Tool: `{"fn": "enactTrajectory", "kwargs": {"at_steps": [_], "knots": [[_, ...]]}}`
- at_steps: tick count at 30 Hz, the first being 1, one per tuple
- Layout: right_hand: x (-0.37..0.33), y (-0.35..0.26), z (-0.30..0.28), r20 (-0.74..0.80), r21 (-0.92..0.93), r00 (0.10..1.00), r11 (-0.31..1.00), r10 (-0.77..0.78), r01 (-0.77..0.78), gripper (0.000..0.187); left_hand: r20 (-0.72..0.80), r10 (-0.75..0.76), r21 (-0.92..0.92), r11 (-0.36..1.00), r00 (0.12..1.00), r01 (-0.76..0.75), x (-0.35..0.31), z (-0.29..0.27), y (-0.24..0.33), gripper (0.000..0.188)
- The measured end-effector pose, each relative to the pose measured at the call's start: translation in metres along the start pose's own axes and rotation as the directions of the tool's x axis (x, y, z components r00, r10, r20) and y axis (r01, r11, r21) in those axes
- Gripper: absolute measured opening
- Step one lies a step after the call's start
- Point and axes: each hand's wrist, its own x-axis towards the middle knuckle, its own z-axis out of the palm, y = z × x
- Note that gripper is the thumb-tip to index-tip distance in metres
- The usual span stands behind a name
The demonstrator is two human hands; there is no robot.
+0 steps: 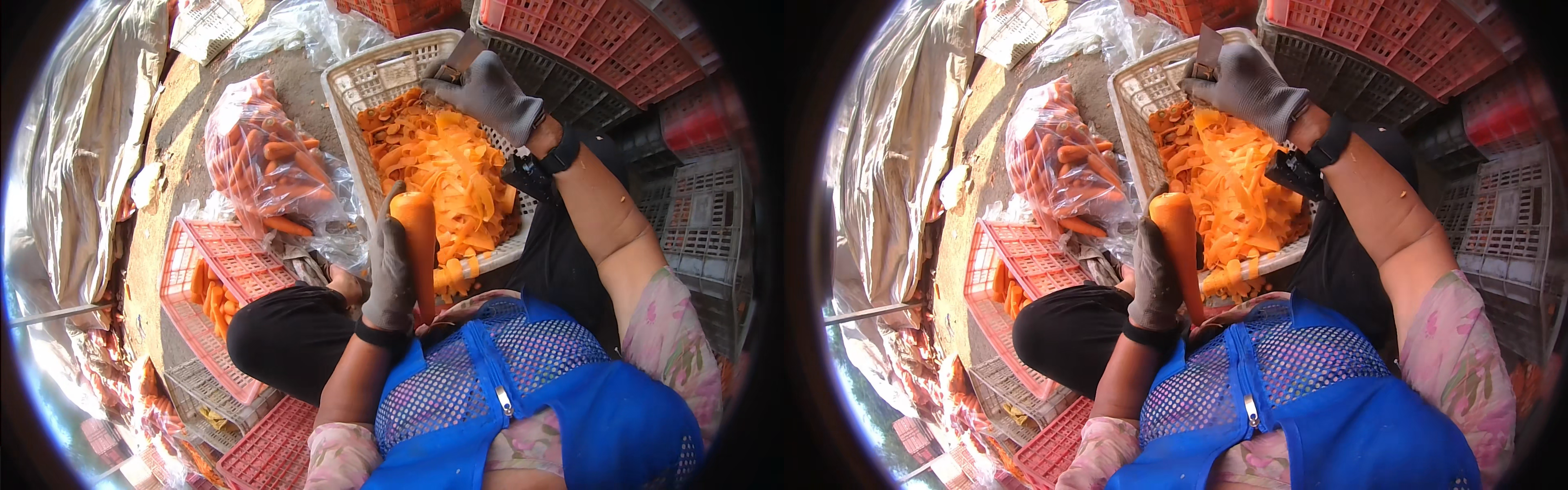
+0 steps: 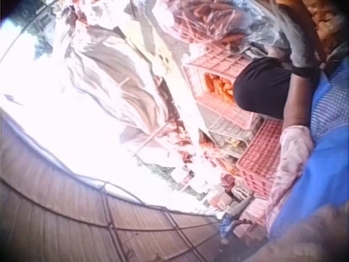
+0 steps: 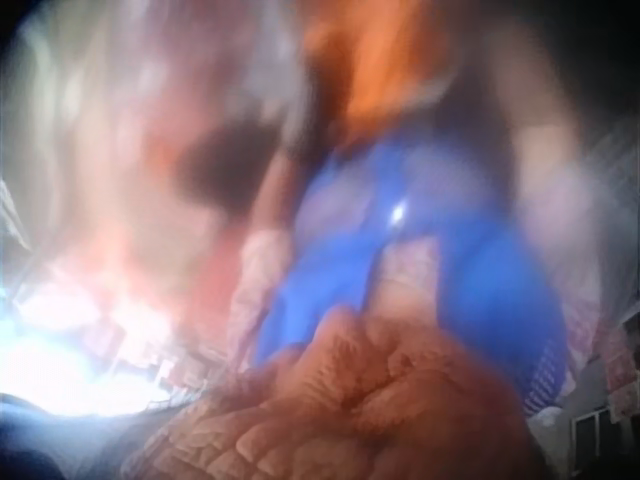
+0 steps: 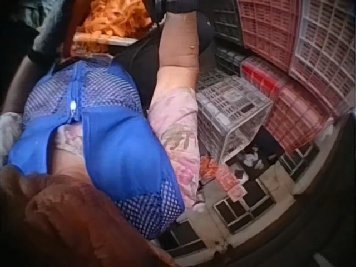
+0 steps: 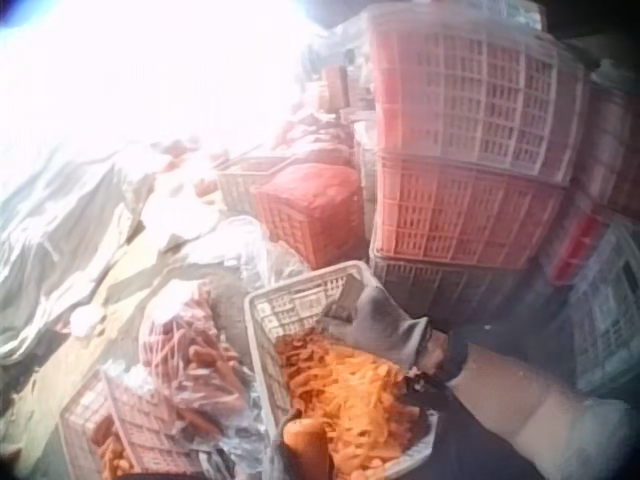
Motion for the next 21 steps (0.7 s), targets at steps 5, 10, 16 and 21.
{"fn": "enactTrajectory", "kwargs": {"at_steps": [5,10,16,21], "knots": [[-0.05,-0.129,-0.019,0.599,0.5,0.753,0.607,0.273,-0.618,0.023,-0.108,-0.174,-0.239,0.96,0.979,0.145,0.016,-0.014,0.009,0.084],[-0.086,-0.155,0.017,0.659,0.689,0.714,0.57,-0.237,-0.447,0.02,-0.007,-0.322,-0.469,0.837,0.947,0.281,0.004,-0.002,0.014,0.08],[0.001,-0.023,0.01,0.162,0.149,0.986,0.986,0.043,-0.068,0.026,0.046,-0.07,-0.022,0.997,0.996,0.071,-0.001,0.006,0.003,0.08],[-0.013,-0.067,-0.01,0.195,0.324,0.97,0.925,0.142,-0.201,0.018,0.035,-0.201,-0.378,0.904,0.979,0.199,0.008,-0.019,0.002,0.086]]}}
